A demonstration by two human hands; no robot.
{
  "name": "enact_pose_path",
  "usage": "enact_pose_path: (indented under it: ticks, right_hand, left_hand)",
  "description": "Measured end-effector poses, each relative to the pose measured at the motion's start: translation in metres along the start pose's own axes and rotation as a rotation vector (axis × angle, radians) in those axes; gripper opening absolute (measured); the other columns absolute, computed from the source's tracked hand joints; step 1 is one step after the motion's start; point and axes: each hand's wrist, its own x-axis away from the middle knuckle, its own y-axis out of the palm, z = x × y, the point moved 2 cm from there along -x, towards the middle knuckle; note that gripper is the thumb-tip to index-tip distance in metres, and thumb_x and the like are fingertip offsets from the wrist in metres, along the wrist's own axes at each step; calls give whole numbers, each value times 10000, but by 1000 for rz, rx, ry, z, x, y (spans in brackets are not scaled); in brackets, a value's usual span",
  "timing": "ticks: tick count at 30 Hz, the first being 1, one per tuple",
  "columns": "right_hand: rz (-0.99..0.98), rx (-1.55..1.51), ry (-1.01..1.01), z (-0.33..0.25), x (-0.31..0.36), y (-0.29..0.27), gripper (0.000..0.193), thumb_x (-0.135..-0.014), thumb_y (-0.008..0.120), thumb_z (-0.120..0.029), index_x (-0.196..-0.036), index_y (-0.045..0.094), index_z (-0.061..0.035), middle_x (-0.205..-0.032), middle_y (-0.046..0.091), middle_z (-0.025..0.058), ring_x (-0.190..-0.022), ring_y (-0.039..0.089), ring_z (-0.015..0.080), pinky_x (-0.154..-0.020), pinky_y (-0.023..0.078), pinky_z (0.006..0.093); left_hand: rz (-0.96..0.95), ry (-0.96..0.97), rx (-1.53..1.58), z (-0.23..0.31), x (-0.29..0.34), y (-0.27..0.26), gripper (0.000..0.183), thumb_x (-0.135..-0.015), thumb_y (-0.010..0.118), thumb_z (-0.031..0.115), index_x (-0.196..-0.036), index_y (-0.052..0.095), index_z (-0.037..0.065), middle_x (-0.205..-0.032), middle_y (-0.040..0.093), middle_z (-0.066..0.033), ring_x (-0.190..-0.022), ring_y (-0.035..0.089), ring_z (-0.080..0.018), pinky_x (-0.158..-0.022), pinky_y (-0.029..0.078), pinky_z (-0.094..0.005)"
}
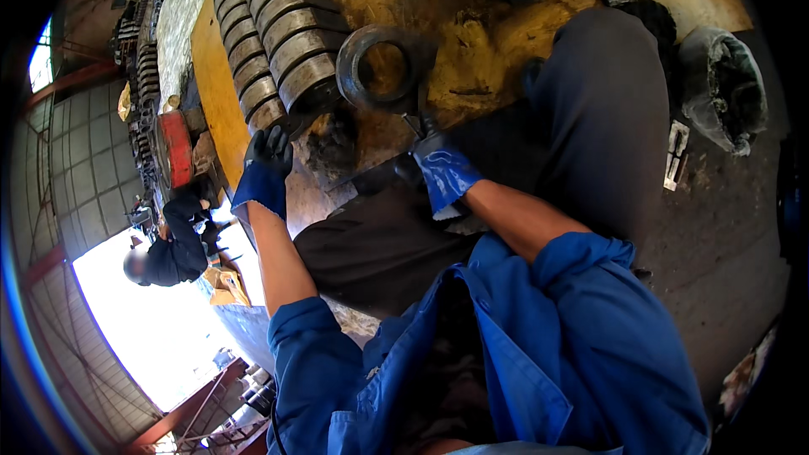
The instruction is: The person applies a substance from a bucket to metal rings and uses a tool to scrape and clean the inner and outer surfaces of the rings.
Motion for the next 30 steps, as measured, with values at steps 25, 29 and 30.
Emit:
enact_pose_path:
  ticks: [25,29,30]
  right_hand:
    - [-43,428,37,11,-19,26,478,-937,508,-201,-1404,477,-99,-1135,655,234,-1026,649,371,-886,504,432]
    - [15,300,141,20,-34,14,444,-1008,410,-317,-1351,523,-57,-1161,643,245,-1083,623,380,-929,474,442]
    - [-17,249,152,12,-29,13,471,-1025,357,-360,-1330,537,-49,-1182,638,233,-1094,619,375,-935,474,434]
  left_hand:
    - [-69,34,-41,-2,-1,-43,320,-999,485,326,-1264,572,169,-1339,605,-53,-1230,547,-264,-974,444,-405]
    - [-46,42,-57,-5,1,-18,309,-990,509,296,-1270,567,178,-1334,609,-55,-1226,552,-271,-970,446,-403]
    - [-124,37,-37,-1,-6,-36,316,-994,504,290,-1282,559,171,-1336,606,-65,-1218,560,-275,-967,449,-410]
